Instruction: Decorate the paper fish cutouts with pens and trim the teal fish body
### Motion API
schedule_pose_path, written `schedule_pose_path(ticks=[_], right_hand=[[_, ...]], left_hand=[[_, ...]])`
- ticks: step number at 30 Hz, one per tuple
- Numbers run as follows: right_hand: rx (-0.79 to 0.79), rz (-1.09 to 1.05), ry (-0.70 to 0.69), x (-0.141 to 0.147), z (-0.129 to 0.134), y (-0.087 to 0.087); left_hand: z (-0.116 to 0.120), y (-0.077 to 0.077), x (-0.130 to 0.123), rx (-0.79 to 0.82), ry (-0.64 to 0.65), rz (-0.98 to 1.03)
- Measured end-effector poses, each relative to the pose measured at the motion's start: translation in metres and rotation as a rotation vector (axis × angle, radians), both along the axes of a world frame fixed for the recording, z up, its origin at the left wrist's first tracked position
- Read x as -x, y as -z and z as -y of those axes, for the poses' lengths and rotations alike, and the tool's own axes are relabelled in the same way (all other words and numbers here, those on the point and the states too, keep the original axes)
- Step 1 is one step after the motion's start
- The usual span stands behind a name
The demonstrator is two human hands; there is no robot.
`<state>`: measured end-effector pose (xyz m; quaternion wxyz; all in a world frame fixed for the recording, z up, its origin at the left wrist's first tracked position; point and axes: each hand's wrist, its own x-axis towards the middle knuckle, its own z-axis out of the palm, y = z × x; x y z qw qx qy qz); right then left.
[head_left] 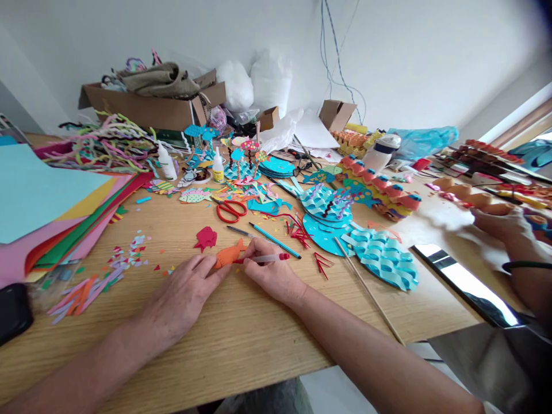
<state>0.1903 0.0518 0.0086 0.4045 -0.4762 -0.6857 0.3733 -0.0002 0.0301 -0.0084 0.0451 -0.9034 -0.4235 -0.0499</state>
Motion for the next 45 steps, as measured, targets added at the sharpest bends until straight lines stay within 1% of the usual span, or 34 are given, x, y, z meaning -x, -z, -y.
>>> schedule_pose_path(ticks=[7,14,22,27,31,36,45], right_hand=[[0.005,0.028,0.010,0.0003,0.0004,-0.0018],[0.003,0.026,0.004,0.0000,0.0000,-0.0014],[-0.005,0.018,0.001,-0.0010,0.0003,0.0002],[-0.012,0.027,0.012,-0.0001,-0.0007,0.0016],[-0.015,0.023,0.023,0.0003,-0.0014,0.0026],[-0.010,0.012,0.030,0.0000,-0.0015,0.0039],[-0.049,0.051,0.043,-0.0012,-0.0016,0.0011]], left_hand=[[0.0002,-0.0013,-0.0005,0.024,-0.010,0.032],[0.0003,-0.0038,-0.0011,0.039,-0.018,-0.008],[0.0011,-0.0015,-0.0001,0.018,-0.006,0.047],[0.0000,-0.0006,-0.0006,0.002,-0.018,0.021],[-0.0007,0.0015,0.0009,-0.011,0.001,-0.011],[-0.0017,0.0044,0.0021,-0.003,0.022,0.006],[-0.0018,0.0015,0.0011,0.004,0.018,0.034]])
